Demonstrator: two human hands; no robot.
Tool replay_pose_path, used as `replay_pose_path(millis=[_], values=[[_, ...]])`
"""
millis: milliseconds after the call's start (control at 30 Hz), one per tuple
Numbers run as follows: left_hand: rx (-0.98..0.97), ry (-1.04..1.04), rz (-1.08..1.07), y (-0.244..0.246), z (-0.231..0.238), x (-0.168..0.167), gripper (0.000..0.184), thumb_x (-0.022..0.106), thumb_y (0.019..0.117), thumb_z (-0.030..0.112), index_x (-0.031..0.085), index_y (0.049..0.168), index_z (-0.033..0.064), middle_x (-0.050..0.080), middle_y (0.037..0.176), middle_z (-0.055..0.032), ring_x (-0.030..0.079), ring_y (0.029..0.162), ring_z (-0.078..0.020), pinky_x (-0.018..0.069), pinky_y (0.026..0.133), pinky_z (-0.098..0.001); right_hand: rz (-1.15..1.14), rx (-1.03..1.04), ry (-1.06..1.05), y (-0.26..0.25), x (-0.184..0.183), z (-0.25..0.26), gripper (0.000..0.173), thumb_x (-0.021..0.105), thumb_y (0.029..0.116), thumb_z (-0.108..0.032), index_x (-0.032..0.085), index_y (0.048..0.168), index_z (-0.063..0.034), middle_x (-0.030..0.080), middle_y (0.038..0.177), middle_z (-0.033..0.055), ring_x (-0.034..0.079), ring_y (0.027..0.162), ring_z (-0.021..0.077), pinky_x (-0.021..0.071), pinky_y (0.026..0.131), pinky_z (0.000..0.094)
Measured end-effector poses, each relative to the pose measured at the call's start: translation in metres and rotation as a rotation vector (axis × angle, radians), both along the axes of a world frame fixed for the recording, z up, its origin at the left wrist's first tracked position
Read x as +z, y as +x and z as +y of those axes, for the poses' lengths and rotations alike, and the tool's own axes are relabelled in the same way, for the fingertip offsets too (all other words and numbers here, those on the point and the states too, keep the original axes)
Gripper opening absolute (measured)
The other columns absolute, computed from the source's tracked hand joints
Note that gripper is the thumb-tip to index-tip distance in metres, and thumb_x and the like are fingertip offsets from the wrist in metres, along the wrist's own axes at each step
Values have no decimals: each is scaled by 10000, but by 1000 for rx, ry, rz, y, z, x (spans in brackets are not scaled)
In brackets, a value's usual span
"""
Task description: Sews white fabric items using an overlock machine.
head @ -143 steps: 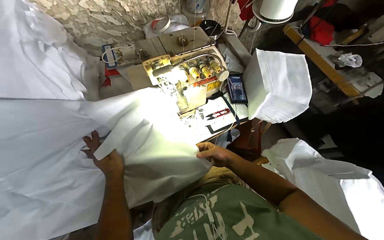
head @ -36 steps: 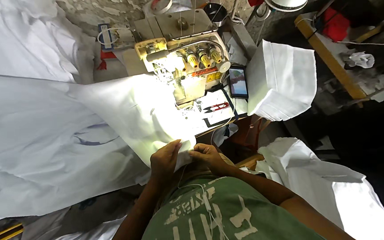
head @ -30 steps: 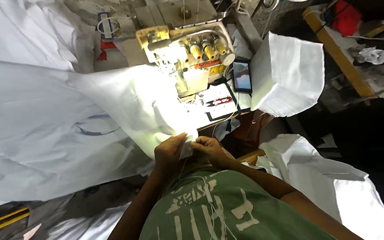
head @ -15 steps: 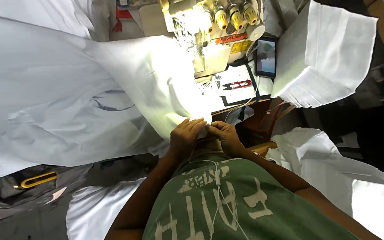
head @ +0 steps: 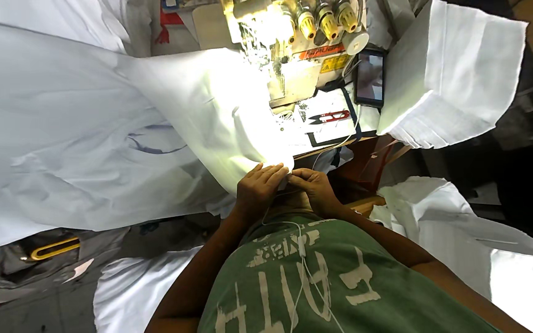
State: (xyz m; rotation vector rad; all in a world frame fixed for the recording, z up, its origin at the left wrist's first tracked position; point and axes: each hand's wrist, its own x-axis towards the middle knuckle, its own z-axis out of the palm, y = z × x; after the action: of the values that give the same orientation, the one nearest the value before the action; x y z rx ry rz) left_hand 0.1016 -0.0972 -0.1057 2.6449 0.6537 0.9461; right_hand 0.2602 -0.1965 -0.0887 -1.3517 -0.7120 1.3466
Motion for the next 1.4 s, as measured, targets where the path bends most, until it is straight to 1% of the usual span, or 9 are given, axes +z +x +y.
replay_pose_path(millis=[167, 367, 633, 767, 1033, 1133, 1200, 1267, 1400], values=[[-26, 73, 24, -2, 1, 0, 189, 601, 985, 72, 761, 1080, 38, 780, 1054, -137, 758, 1006, -278, 565, 959, -411, 104, 35, -44, 3, 4, 1, 162, 592, 1022, -76, 701, 1140, -59, 712, 953, -8, 649, 789, 26, 558, 736, 209], [-20, 90, 60, -3, 0, -1, 224, 583, 1006, 128, 756, 1113, 36, 774, 1081, -146, 754, 1020, -287, 563, 966, -444, 521, 105, -168, 11, 2, 3, 293, 504, 1043, -56, 618, 1312, -74, 706, 1128, 58, 700, 960, 150, 585, 875, 331], [72, 120, 130, -4, -8, -14, 382, 578, 1008, 375, 770, 1139, 72, 753, 1164, -148, 723, 1095, -339, 543, 971, -518, 669, 64, -303, 7, 5, 6, 273, 397, 1094, -124, 562, 1309, -94, 657, 895, -22, 589, 694, 29, 497, 639, 189], [92, 147, 141, -3, -8, -23, 250, 586, 976, 152, 768, 1108, 44, 770, 1100, -144, 746, 1042, -321, 562, 942, -499, 680, 30, -257, 5, 5, 8, 267, 433, 1067, -45, 560, 1302, -24, 669, 1026, 30, 654, 889, 94, 555, 826, 278], [30, 86, 105, -10, -5, -23, 231, 569, 971, 69, 785, 1046, 40, 786, 1037, -124, 767, 988, -271, 583, 923, -438, 420, 128, -142, 2, 3, 6, 277, 498, 1038, 1, 580, 1294, 68, 689, 1130, 75, 673, 962, 77, 562, 879, 258], [24, -119, 42, -15, -5, -16, 224, 594, 975, 122, 801, 992, 38, 788, 1013, -125, 771, 969, -282, 594, 909, -478, -43, 195, 42, 4, -6, 7, 228, 553, 1009, -6, 659, 1170, 116, 637, 1199, 149, 615, 1030, 80, 515, 914, 225], [57, -248, -36, -18, -9, -9, 233, 608, 985, 153, 794, 972, 13, 788, 996, -123, 770, 966, -253, 589, 934, -465, -438, 152, 232, 7, -23, 13, 162, 649, 958, -49, 694, 1072, 56, 643, 1171, 181, 647, 990, 185, 554, 868, 330], [94, -267, -134, -22, -13, -3, 246, 602, 982, 150, 777, 949, -19, 783, 941, -136, 770, 900, -215, 596, 911, -403, -703, 110, 414, 14, -33, 29, 252, 741, 892, -60, 676, 1117, 34, 610, 1292, 226, 682, 981, 282, 592, 803, 419], [151, -104, -225, -30, -16, 17, 241, 582, 1007, 152, 731, 924, -18, 770, 913, -158, 753, 874, -196, 585, 839, -281, -884, 252, 576, 29, -30, 69, 181, 696, 910, -36, 715, 1081, 22, 703, 1186, 187, 719, 991, 323, 589, 809, 499]])
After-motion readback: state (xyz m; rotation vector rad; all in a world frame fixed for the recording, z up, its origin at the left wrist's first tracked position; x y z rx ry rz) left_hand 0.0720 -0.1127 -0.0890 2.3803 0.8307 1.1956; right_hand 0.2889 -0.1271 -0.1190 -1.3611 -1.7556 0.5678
